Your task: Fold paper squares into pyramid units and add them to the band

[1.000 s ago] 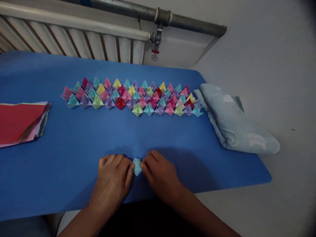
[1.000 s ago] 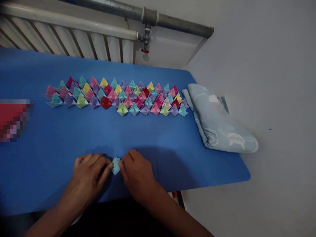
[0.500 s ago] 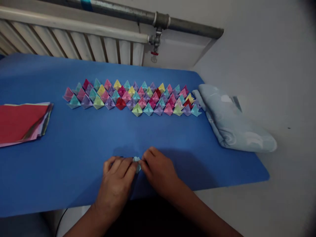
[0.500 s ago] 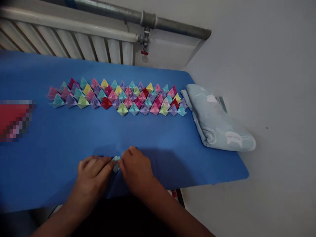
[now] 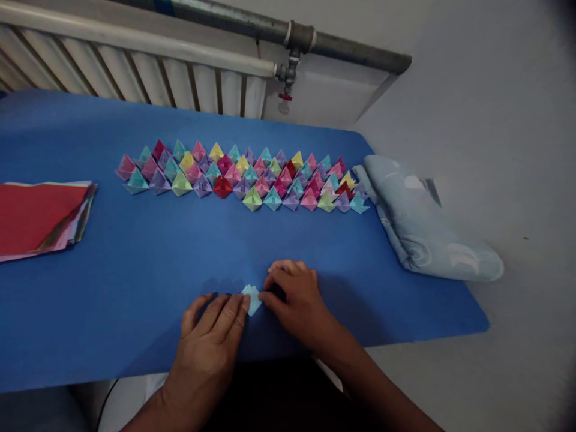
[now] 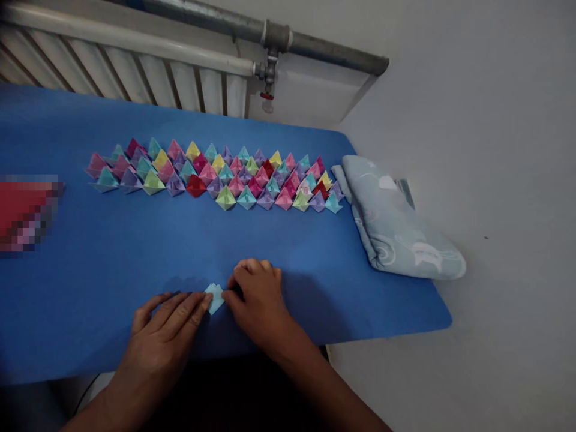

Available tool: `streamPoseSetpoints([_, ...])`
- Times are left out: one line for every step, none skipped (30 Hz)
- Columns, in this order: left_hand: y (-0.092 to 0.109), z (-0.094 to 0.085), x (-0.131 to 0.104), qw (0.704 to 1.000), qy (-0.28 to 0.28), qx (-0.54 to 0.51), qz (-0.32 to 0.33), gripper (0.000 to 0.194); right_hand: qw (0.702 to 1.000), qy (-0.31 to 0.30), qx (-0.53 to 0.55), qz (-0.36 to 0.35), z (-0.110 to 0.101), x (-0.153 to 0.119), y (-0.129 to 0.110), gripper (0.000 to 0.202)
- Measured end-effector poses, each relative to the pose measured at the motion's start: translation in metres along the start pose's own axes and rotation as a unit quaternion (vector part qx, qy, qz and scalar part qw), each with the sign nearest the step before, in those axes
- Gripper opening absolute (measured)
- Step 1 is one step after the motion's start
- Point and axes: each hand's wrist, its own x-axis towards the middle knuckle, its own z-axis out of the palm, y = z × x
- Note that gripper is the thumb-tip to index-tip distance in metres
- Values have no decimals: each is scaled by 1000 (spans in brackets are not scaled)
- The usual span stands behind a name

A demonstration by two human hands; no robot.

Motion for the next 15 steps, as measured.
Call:
streamPoseSetpoints([-1, 0, -1, 1000, -1, 1, 11, 38, 1000, 0, 1, 3, 0, 0, 0, 10])
streamPoseSetpoints([-2, 0, -1, 1000, -2, 2, 26, 38, 1000, 1, 0, 3, 0, 0, 1, 10])
streamPoseSetpoints([-3, 0, 0, 999, -2, 1, 36, 38, 1000, 2, -1, 1, 0, 0, 1, 10])
streamPoseSetpoints([-3, 0, 0, 999, -2, -3, 38, 38, 1000, 2, -2, -2, 1, -1, 0, 10])
streamPoseSetpoints([-3, -1, 1, 999, -2, -10, 31, 38, 1000, 4, -3, -4, 1, -1, 0, 10])
streamPoseSetpoints([-3, -1, 1, 1000, -1, -18, 18, 39, 1000, 7, -2, -5, 2, -2, -1, 10])
streamPoseSetpoints([-2, -1, 1, 1000, 0, -27, 4, 39, 1000, 12, 2, -5, 3, -2, -2, 10])
streamPoseSetpoints([-1, 0, 1, 999, 1, -33, -7, 39, 1000, 17, 8, -5, 5, -2, -4, 11])
streamPoseSetpoints([-1, 0, 1, 999, 2, -38, -8, 39, 1000, 22, 16, -5, 6, -2, -6, 11])
streamPoseSetpoints([0, 0, 0, 999, 4, -40, -8, 39, 999, 25, 25, -5, 6, -2, -7, 12])
streamPoseSetpoints([0, 0, -1, 999, 4, -40, -6, 40, 999, 25, 35, -4, 7, -2, -8, 13])
streamPoseSetpoints([0, 0, -1, 999, 2, -40, -4, 41, 999, 22, 44, -4, 7, -1, -9, 13])
streamPoseSetpoints([-1, -1, -2, 999, -1, -40, -2, 41, 999, 19, 50, -3, 8, -1, -10, 13])
streamPoseSetpoints([-1, -1, -2, 999, -4, -39, -2, 41, 998, 15, 54, -2, 7, 0, -10, 14])
streamPoseSetpoints([-2, -2, -2, 999, -9, -37, -1, 41, 998, 11, 56, -2, 7, 0, -10, 14])
